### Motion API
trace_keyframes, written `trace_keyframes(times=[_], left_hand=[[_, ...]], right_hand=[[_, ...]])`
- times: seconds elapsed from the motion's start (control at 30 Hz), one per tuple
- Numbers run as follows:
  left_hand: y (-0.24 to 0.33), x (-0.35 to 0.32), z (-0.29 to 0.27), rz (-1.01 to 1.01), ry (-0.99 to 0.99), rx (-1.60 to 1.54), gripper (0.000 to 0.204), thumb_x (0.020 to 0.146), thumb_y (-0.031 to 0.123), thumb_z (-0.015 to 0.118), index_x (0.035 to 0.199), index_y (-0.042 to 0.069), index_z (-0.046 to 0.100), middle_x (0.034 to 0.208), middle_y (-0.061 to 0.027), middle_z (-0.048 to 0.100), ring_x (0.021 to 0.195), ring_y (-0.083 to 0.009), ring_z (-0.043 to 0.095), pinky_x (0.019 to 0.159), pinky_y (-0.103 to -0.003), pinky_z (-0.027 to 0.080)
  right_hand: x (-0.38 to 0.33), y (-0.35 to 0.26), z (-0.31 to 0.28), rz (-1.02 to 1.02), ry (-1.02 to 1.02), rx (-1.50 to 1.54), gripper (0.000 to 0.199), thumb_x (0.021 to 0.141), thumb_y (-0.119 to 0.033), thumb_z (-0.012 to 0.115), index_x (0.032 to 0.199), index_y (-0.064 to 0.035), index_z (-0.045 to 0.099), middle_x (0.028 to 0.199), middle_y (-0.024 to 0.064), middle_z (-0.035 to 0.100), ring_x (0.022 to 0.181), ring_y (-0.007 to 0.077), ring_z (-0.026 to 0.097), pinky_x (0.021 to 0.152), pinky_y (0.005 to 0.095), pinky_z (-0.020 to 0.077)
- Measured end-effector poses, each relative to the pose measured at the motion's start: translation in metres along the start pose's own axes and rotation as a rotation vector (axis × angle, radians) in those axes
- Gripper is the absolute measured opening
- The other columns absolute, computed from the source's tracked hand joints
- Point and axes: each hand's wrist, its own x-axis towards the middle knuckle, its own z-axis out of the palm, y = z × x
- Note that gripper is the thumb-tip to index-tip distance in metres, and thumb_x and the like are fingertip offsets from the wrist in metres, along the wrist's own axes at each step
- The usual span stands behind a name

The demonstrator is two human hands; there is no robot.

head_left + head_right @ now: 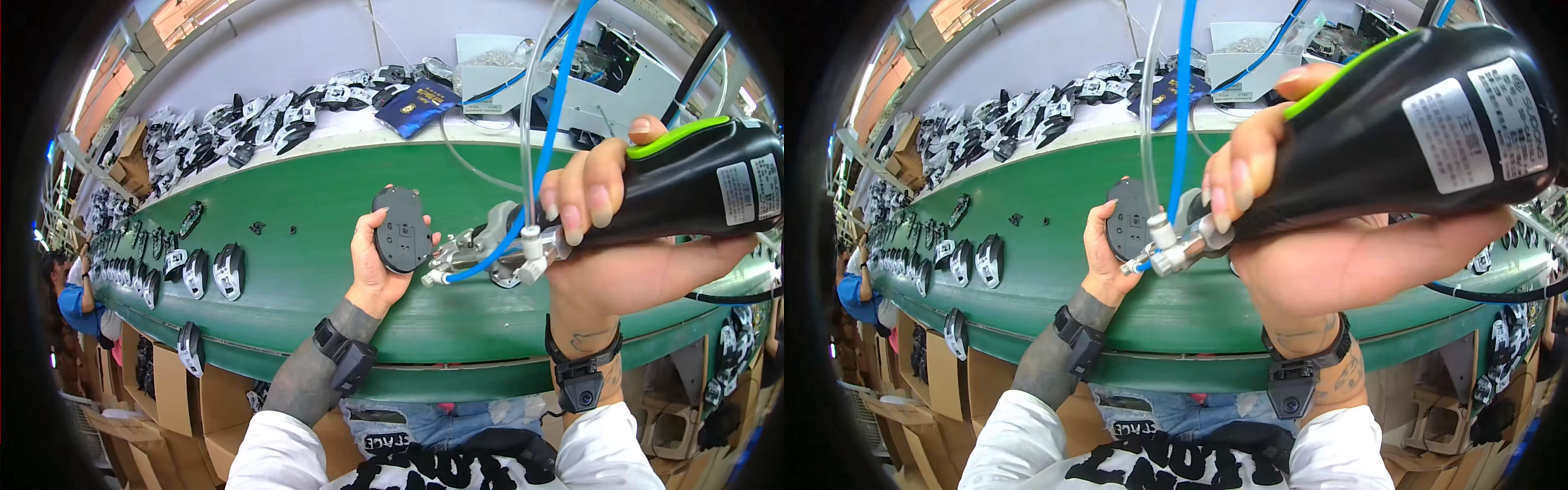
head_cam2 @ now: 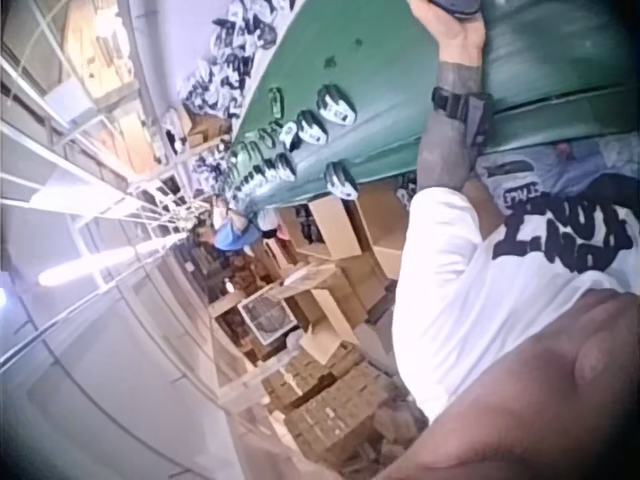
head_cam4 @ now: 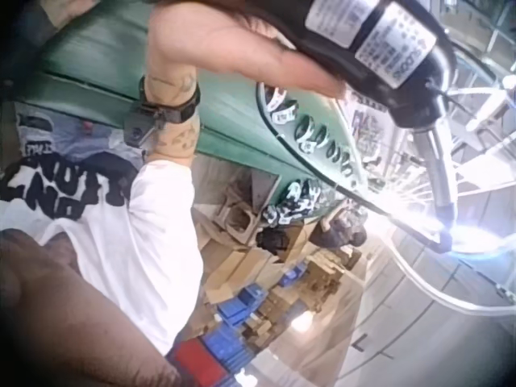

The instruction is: The recorder uses a pneumatic screwdriver to fasten components onto computer mice on an assembly line.

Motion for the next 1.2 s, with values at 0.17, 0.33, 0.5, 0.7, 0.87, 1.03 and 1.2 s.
trace_keyframes(times=[0.17,0.33,0.5,0.7,0.87,1.03,1.2], left_hand=[[0.002,0.002,0.0,-0.041,-0.052,-0.073,0.043,0.085,0.032,0.045,0.124,0.014,0.043,0.115,-0.0099,0.051,0.093,-0.0253,0.057,0.08,-0.047,0.049],[-0.002,0.0,0.006,-0.051,-0.071,-0.135,0.044,0.085,0.032,0.045,0.124,0.013,0.043,0.119,-0.0111,0.05,0.093,-0.0253,0.057,0.078,-0.047,0.05],[-0.003,-0.001,0.005,-0.055,-0.075,-0.149,0.043,0.086,0.033,0.045,0.124,0.013,0.042,0.118,-0.0104,0.05,0.091,-0.0247,0.057,0.077,-0.045,0.051],[-0.006,0.012,-0.012,0.016,0.122,0.082,0.035,0.086,0.032,0.05,0.116,0.013,0.044,0.106,-0.0076,0.052,0.089,-0.0224,0.057,0.076,-0.045,0.052],[-0.014,0.011,-0.009,-0.05,0.134,0.056,0.036,0.085,0.032,0.051,0.111,0.008,0.049,0.1,-0.0099,0.057,0.085,-0.0247,0.06,0.074,-0.041,0.053],[-0.019,0.008,-0.014,-0.183,-0.02,-0.077,0.039,0.085,0.032,0.05,0.118,0.011,0.045,0.107,-0.0104,0.053,0.089,-0.0259,0.059,0.073,-0.041,0.053],[-0.023,0.003,-0.006,-0.222,-0.002,-0.137,0.042,0.086,0.03,0.049,0.124,0.013,0.043,0.109,-0.0115,0.053,0.09,-0.0265,0.059,0.072,-0.04,0.054]], right_hand=[[-0.002,0.005,0.007,0.038,0.007,0.005,0.09,0.069,-0.086,0.027,0.104,-0.0055,0.047,0.062,0.0042,0.049,0.048,0.0164,0.046,0.05,0.0281,0.0363],[0.0,0.006,0.006,0.072,0.023,0.033,0.09,0.068,-0.087,0.029,0.103,-0.0065,0.047,0.062,0.0048,0.05,0.048,0.0169,0.046,0.051,0.0284,0.0368],[0.0,0.006,0.006,0.025,0.072,0.069,0.091,0.068,-0.087,0.03,0.106,-0.0057,0.046,0.065,0.005,0.051,0.05,0.0169,0.048,0.052,0.0289,0.0382],[0.006,-0.002,-0.009,-0.092,-0.117,-0.052,0.086,0.076,-0.08,0.026,0.109,-0.0033,0.046,0.068,0.0035,0.05,0.051,0.0148,0.048,0.051,0.0288,0.0385],[0.006,-0.009,-0.025,-0.136,-0.237,0.0,0.093,0.073,-0.082,0.024,0.112,-0.0018,0.048,0.069,0.0088,0.051,0.052,0.0187,0.047,0.054,0.0305,0.0395],[0.0,0.005,0.007,0.015,-0.017,0.017,0.089,0.071,-0.085,0.024,0.105,-0.006,0.048,0.061,0.0045,0.048,0.046,0.0164,0.045,0.049,0.0291,0.0381],[-0.002,0.007,0.002,0.017,-0.049,0.032,0.09,0.07,-0.086,0.027,0.106,-0.0062,0.046,0.062,0.0052,0.049,0.048,0.017,0.047,0.05,0.0292,0.0385]])
